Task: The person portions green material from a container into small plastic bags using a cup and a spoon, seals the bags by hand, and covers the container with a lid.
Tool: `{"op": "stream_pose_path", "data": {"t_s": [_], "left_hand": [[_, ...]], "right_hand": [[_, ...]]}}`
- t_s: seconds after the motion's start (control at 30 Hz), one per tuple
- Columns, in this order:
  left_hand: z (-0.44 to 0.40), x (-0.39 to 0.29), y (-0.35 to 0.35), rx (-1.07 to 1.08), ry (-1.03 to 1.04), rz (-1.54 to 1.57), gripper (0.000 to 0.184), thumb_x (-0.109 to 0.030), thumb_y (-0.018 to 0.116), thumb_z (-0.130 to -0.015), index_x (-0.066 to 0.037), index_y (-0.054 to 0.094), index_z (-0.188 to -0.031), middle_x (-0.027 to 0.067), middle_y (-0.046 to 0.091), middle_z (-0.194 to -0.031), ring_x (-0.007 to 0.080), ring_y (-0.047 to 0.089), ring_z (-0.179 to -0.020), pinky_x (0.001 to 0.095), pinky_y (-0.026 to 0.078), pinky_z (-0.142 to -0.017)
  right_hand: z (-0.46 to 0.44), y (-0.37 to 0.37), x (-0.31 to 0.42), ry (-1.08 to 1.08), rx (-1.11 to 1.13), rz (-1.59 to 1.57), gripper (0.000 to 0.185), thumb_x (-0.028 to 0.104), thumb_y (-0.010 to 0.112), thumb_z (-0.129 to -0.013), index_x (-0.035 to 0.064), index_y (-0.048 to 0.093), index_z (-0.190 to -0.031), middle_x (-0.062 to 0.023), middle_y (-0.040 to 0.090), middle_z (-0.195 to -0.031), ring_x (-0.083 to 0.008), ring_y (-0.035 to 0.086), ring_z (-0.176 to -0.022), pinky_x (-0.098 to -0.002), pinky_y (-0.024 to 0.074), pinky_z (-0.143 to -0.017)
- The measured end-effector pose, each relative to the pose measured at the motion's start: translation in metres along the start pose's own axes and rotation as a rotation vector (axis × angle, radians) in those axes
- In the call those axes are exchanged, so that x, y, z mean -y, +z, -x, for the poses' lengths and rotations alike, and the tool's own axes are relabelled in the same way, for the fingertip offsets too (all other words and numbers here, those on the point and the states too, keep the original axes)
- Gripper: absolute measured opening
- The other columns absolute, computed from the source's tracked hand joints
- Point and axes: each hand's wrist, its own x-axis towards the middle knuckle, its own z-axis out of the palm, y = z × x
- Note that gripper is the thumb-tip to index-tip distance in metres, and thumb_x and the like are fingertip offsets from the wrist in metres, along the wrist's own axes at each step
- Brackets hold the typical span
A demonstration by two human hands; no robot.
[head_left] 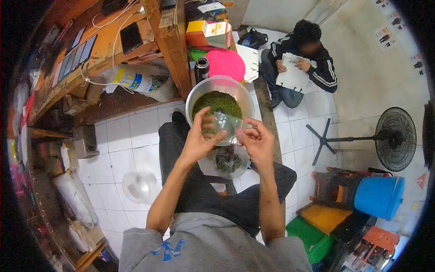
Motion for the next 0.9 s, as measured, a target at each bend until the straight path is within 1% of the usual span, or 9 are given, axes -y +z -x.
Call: {"op": "stream_pose_path", "data": {"t_s": [0.07, 0.23, 0.33, 0.4, 0.43, 0.5, 0.6, 0.8, 0.9], "left_hand": [[-0.001, 0.006, -0.001, 0.240, -0.339, 0.596, 0.059, -0.004, 0.074, -0.091, -0.006, 0.047, -0.144, 0.0070, 0.072, -0.091, 0.0132, 0.067, -0.080, 0.0315, 0.055, -0.074], [-0.006, -0.012, -0.012, 0.220, -0.323, 0.313, 0.056, 0.006, 0.064, -0.092, -0.006, 0.047, -0.144, 0.0063, 0.072, -0.085, 0.0092, 0.064, -0.075, 0.0274, 0.054, -0.070], [-0.008, -0.017, -0.017, 0.228, -0.239, 0.137, 0.058, 0.000, 0.071, -0.090, -0.006, 0.049, -0.144, 0.0130, 0.073, -0.096, 0.0176, 0.070, -0.080, 0.0350, 0.057, -0.072], [-0.004, -0.022, -0.016, 0.043, 0.048, -0.041, 0.065, -0.012, 0.079, -0.084, -0.006, 0.052, -0.142, 0.0170, 0.070, -0.118, 0.0287, 0.068, -0.109, 0.0466, 0.050, -0.098], [-0.002, -0.028, -0.018, 0.041, 0.047, -0.041, 0.065, -0.012, 0.079, -0.084, -0.006, 0.052, -0.142, 0.0170, 0.070, -0.118, 0.0287, 0.068, -0.109, 0.0466, 0.050, -0.098], [0.005, -0.040, -0.026, 0.195, 0.326, -0.314, 0.074, -0.025, 0.084, -0.076, -0.006, 0.055, -0.141, 0.0151, 0.064, -0.133, 0.0322, 0.053, -0.132, 0.0542, 0.032, -0.115], [0.021, -0.023, -0.024, 0.409, 0.326, -0.377, 0.082, -0.031, 0.088, -0.069, -0.008, 0.056, -0.141, 0.0119, 0.063, -0.135, 0.0301, 0.049, -0.138, 0.0544, 0.024, -0.121], [0.032, 0.010, -0.036, 0.246, 0.270, -0.270, 0.066, -0.028, 0.090, -0.069, -0.008, 0.067, -0.127, 0.0115, 0.067, -0.123, 0.0315, 0.058, -0.122, 0.0511, 0.037, -0.111], [0.034, 0.013, -0.048, 0.131, 0.151, -0.237, 0.068, -0.026, 0.092, -0.067, -0.008, 0.068, -0.128, 0.0121, 0.068, -0.122, 0.0320, 0.060, -0.118, 0.0461, 0.044, -0.106]], "right_hand": [[0.001, -0.001, 0.003, -0.003, 0.033, -0.012, 0.042, -0.008, 0.070, -0.091, -0.0039, 0.058, -0.131, -0.0144, 0.074, -0.091, -0.0147, 0.070, -0.072, -0.0268, 0.0575, -0.061], [0.003, -0.004, -0.006, -0.065, -0.052, -0.107, 0.035, -0.006, 0.072, -0.090, -0.0041, 0.064, -0.124, -0.0130, 0.074, -0.091, -0.0138, 0.069, -0.073, -0.0252, 0.0569, -0.063], [0.002, -0.005, 0.004, -0.056, 0.047, 0.160, 0.024, -0.005, 0.075, -0.087, -0.0035, 0.074, -0.111, -0.0097, 0.075, -0.090, -0.0140, 0.069, -0.074, -0.0274, 0.0572, -0.065], [0.003, -0.006, 0.012, 0.067, 0.078, 0.098, 0.019, -0.002, 0.077, -0.085, -0.0040, 0.078, -0.103, -0.0077, 0.075, -0.092, -0.0132, 0.069, -0.075, -0.0293, 0.0576, -0.068], [0.004, -0.007, 0.011, 0.078, 0.146, 0.200, 0.024, -0.001, 0.079, -0.083, -0.0045, 0.077, -0.107, -0.0092, 0.075, -0.092, -0.0130, 0.070, -0.076, -0.0292, 0.0577, -0.069], [0.006, -0.005, 0.008, 0.097, 0.224, 0.304, 0.030, 0.000, 0.080, -0.082, -0.0050, 0.075, -0.112, -0.0108, 0.076, -0.091, -0.0127, 0.070, -0.076, -0.0292, 0.0577, -0.070], [0.010, 0.007, 0.013, 0.097, 0.346, 0.453, 0.035, 0.002, 0.082, -0.079, -0.0054, 0.074, -0.112, -0.0154, 0.076, -0.093, -0.0156, 0.072, -0.076, -0.0291, 0.0582, -0.072], [-0.019, 0.009, -0.005, -0.063, 0.271, 0.581, 0.027, 0.012, 0.080, -0.083, -0.0007, 0.076, -0.106, -0.0205, 0.075, -0.091, -0.0249, 0.075, -0.080, -0.0361, 0.0597, -0.074], [-0.060, 0.018, -0.036, -0.080, 0.232, 1.040, 0.015, 0.011, 0.077, -0.084, -0.0011, 0.076, -0.093, -0.0245, 0.074, -0.089, -0.0344, 0.075, -0.084, -0.0428, 0.0597, -0.074]]}}
